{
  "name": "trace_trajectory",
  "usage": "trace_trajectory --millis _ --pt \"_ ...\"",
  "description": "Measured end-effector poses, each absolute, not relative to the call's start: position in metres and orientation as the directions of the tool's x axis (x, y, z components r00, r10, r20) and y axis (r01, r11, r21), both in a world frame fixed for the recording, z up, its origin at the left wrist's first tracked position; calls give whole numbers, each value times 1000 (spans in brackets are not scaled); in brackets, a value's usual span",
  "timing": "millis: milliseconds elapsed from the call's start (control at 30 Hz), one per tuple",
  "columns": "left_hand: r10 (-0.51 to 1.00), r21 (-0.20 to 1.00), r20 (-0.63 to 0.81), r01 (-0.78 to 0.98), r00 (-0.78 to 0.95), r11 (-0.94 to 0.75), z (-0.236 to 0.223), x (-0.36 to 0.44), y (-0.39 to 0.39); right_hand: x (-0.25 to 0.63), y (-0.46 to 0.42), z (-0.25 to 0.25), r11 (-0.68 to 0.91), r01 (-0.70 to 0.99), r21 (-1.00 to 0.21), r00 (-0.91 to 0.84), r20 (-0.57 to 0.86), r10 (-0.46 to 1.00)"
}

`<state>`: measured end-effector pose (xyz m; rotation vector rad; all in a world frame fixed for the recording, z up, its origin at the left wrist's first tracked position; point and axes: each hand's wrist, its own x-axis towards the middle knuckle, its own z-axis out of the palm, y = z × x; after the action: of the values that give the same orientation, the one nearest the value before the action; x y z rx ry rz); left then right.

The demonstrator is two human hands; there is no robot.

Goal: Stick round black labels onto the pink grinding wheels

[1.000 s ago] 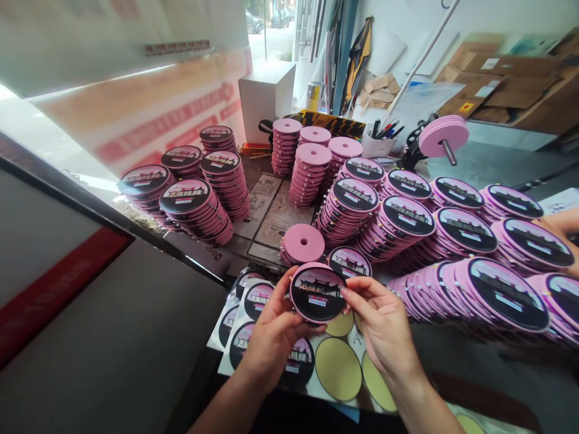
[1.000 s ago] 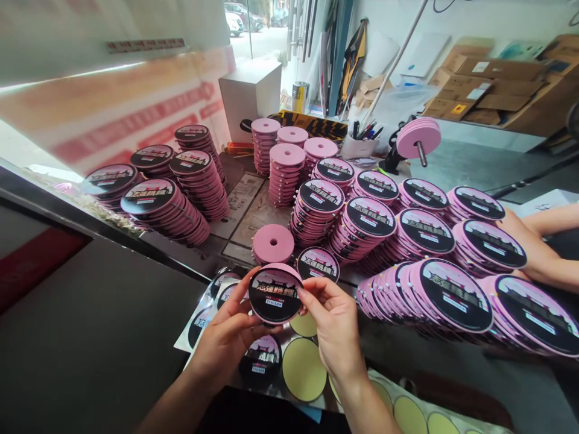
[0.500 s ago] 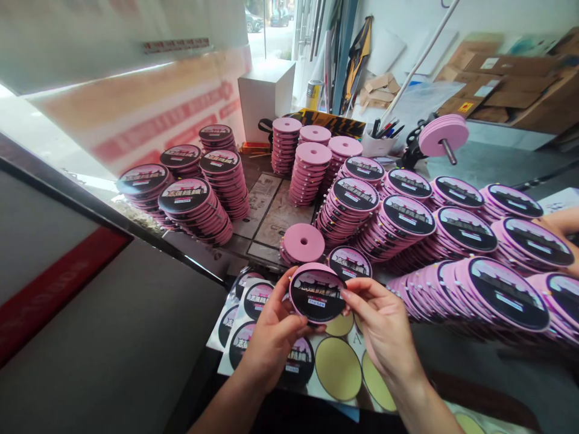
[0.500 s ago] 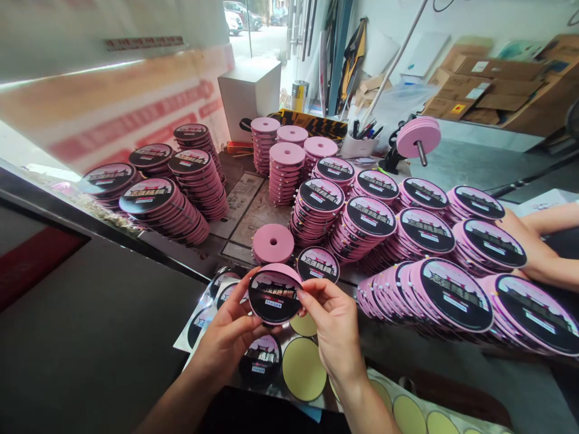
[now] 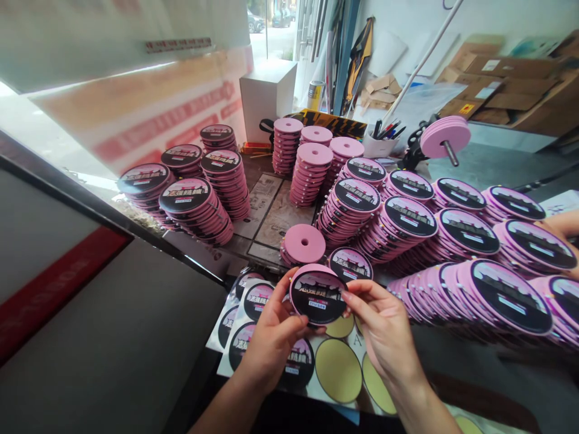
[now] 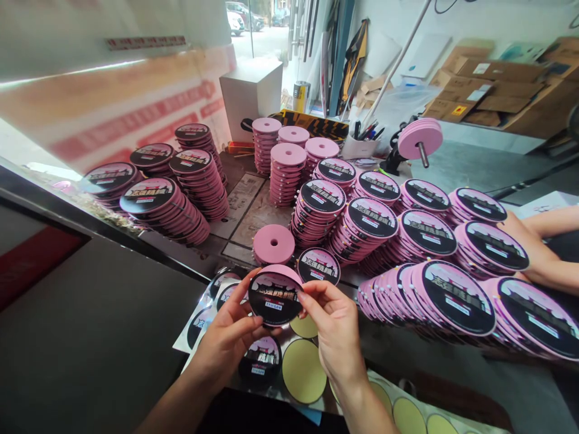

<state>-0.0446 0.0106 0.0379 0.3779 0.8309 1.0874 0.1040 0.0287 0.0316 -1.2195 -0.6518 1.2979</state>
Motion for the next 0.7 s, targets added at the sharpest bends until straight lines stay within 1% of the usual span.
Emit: trace_trajectory --millis 267,600,700 --pt "908 670 -374 -622 189 405 37 -43 9 105 27 27 -148 -310 -939 263 -235 936" --pt "954 749 -256 -591 157 298 33 -42 6 105 25 21 -126 -281 -951 267 -204 942" --pt "958 766 -241 -575 158 287 34 -41 6 104 26 21 -122 -261 -958 278 -195 940"
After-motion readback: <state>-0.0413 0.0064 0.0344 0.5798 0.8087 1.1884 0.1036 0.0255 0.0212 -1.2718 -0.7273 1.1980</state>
